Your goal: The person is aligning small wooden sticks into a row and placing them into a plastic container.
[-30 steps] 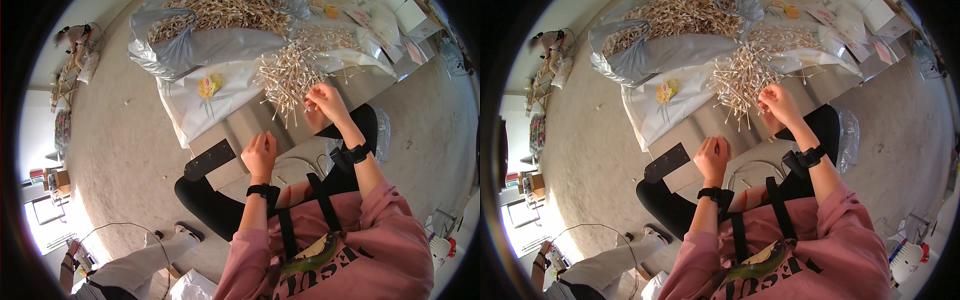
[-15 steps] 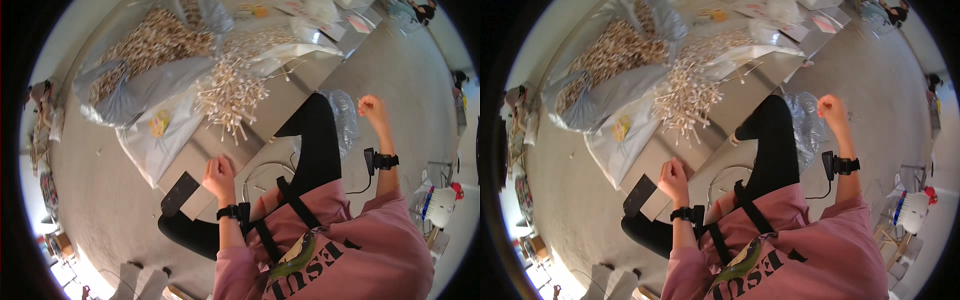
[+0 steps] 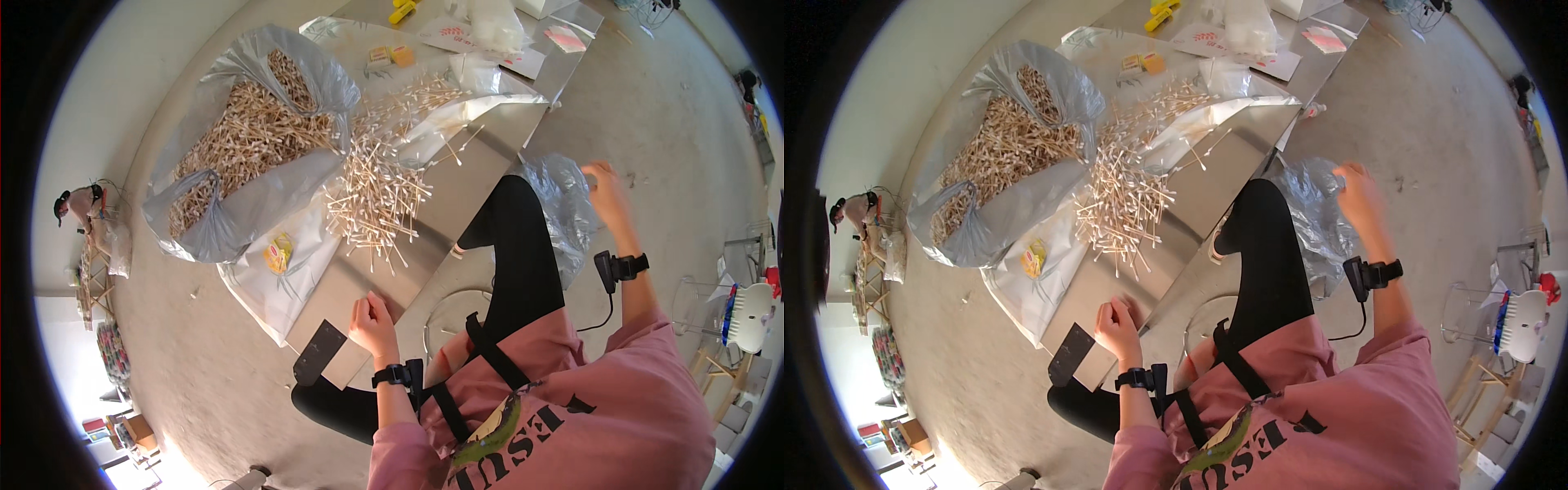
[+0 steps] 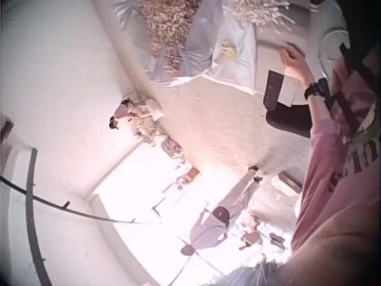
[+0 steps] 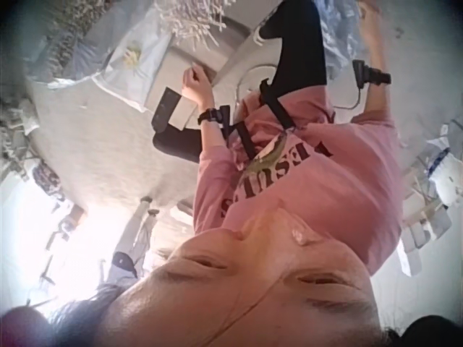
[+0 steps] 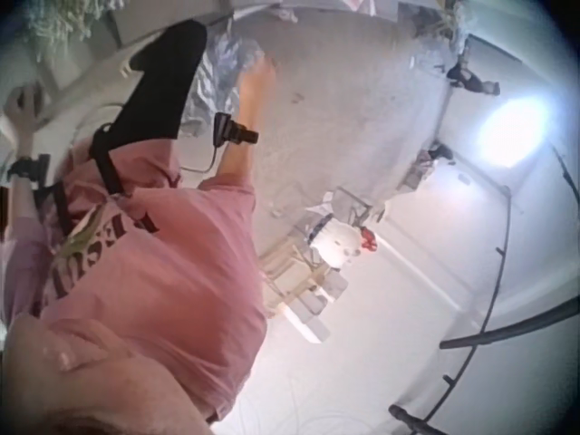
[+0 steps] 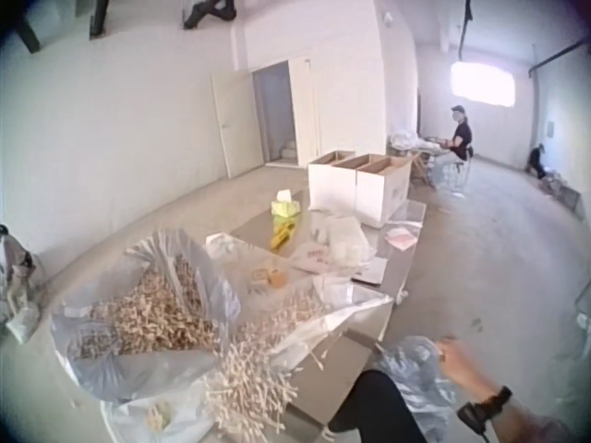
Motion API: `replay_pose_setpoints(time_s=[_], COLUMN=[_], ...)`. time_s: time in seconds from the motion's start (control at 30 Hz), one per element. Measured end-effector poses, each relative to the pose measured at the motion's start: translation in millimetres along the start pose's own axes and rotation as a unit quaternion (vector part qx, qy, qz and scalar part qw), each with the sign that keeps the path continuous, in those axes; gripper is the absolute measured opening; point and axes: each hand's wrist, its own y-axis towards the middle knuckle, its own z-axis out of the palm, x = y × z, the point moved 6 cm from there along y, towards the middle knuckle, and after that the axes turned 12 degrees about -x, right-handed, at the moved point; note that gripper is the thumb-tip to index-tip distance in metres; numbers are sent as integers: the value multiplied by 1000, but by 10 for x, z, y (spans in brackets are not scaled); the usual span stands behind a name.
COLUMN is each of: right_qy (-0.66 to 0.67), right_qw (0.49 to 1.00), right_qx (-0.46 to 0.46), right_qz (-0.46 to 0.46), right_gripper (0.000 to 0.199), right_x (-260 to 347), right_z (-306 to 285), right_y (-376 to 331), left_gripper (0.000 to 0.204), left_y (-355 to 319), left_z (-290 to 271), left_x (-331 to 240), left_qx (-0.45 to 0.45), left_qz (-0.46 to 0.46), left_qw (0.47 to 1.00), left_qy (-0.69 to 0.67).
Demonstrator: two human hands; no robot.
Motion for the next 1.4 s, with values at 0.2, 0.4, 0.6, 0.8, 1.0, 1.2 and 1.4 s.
replay_pose_setpoints(time_s=[0.2,0.4,0.6,0.8,1.0,1.2,1.4], right_qy=[89,87,9,56,120,280,151], right_qw=[991,996,978,936,936,940,956], right_qx=[-37,-11,156,293,277,137,249], right_qz=[-95,-6,139,186,183,138,-34], right_gripper=[35,36,39,37,54,60,94], right_x=[784,93,-1404,-2034,-1325,-185,617], right_z=[86,433,1432,1925,1486,816,633], right_y=[270,63,-1044,-2554,-2229,-1082,-766], left_gripper=[31,31,32,33,31,26,37], left_y=[-36,-31,-30,-62,-6,316,22], left_z=[60,63,105,133,5,-1234,-2225], left_x=[-55,-2,-2,-28,298,101,725], left_qx=[23,36,47,44,77,-2,5], left_qz=[-4,0,-16,0,-107,-160,-108], left_qw=[1000,999,998,998,991,986,977], left_qy=[0,9,30,47,-23,-37,186])
